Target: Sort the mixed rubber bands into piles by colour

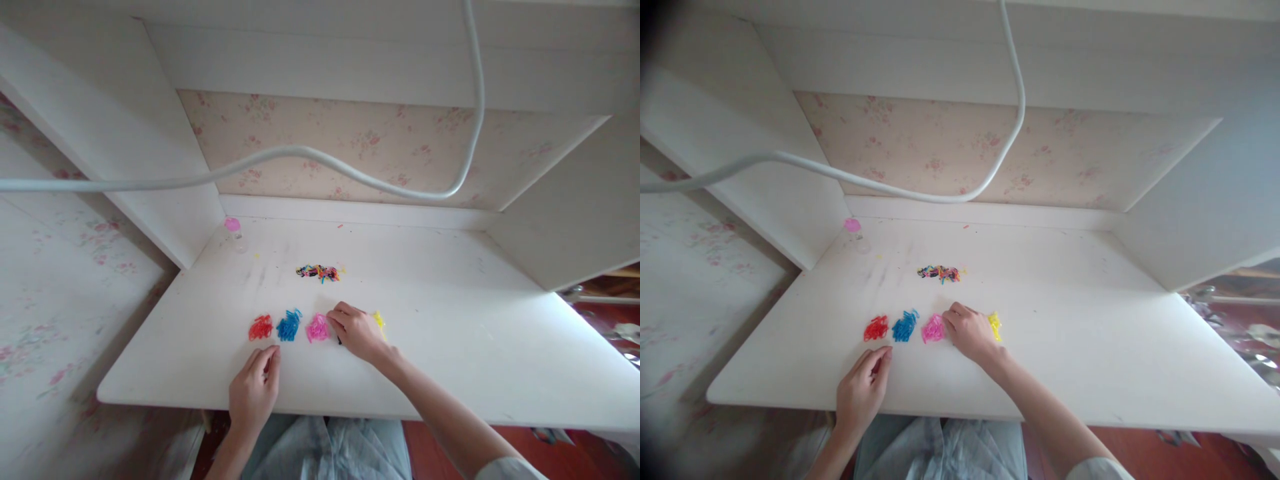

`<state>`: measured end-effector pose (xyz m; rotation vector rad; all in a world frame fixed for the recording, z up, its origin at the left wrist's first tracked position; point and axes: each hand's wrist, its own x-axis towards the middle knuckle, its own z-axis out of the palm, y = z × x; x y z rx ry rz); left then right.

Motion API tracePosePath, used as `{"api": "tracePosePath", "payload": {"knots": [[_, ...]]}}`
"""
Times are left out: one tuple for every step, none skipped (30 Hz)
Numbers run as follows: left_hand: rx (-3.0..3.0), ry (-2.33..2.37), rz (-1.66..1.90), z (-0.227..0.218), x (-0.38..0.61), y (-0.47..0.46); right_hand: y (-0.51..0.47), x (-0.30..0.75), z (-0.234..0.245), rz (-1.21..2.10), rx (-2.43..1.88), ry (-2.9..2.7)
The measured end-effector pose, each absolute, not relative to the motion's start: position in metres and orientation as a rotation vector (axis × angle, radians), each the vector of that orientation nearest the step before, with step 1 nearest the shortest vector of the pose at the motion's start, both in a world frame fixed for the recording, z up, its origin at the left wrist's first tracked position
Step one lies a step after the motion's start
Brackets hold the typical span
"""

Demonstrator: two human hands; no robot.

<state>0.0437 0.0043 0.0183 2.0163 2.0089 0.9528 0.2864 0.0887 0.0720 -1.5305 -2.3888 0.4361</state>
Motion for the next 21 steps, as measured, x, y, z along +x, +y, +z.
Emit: {"api": "tracePosePath", "payload": {"knots": [[2.020,2.012,0.951,0.019,0.044,0.004,0.089,0.285,0.072,0.400,-1.562,-2.410],[2.022,2.013,0.944,0.019,0.044,0.004,0.090,0.284,0.072,0.364,-1.588,-2.428],[2.022,2.015,0.934,0.019,0.044,0.004,0.090,0.283,0.071,0.330,-1.605,-2.448],[2.020,2.019,0.924,0.019,0.044,0.004,0.089,0.282,0.071,0.300,-1.613,-2.469],[2.017,2.023,0.917,0.018,0.045,0.004,0.088,0.282,0.070,0.272,-1.614,-2.490],[2.013,2.026,0.912,0.018,0.045,0.004,0.088,0.281,0.070,0.249,-1.608,-2.513],[2.008,2.025,0.910,0.018,0.045,0.005,0.087,0.280,0.070,0.231,-1.599,-2.537],[2.002,2.021,0.911,0.018,0.045,0.005,0.086,0.280,0.069,0.221,-1.588,-2.558],[1.994,2.015,0.915,0.018,0.045,0.006,0.085,0.280,0.069,0.215,-1.580,-2.572],[1.981,2.006,0.918,0.018,0.045,0.006,0.085,0.280,0.070,0.215,-1.578,-2.575],[1.963,1.996,0.919,0.018,0.044,0.007,0.085,0.281,0.070,0.219,-1.580,-2.569],[1.941,1.985,0.919,0.019,0.043,0.008,0.084,0.283,0.071,0.224,-1.587,-2.550],[1.918,1.967,0.925,0.021,0.042,0.009,0.084,0.286,0.071,0.234,-1.596,-2.518],[1.897,1.939,0.937,0.023,0.042,0.010,0.084,0.290,0.072,0.251,-1.604,-2.476],[1.882,1.902,0.955,0.025,0.042,0.012,0.084,0.295,0.073,0.271,-1.615,-2.420],[1.877,1.859,0.974,0.029,0.043,0.014,0.084,0.301,0.072,0.298,-1.627,-2.352],[1.882,1.814,0.986,0.033,0.045,0.017,0.084,0.309,0.072,0.324,-1.644,-2.271],[1.897,1.770,0.986,0.038,0.048,0.021,0.084,0.318,0.070,0.352,-1.661,-2.184],[1.918,1.728,0.973,0.044,0.053,0.026,0.085,0.328,0.067,0.378,-1.682,-2.090],[1.944,1.690,0.950,0.050,0.058,0.031,0.085,0.339,0.064,0.397,-1.706,-1.991],[1.978,1.652,0.921,0.057,0.065,0.038,0.085,0.351,0.059,0.413,-1.733,-1.893]]}}
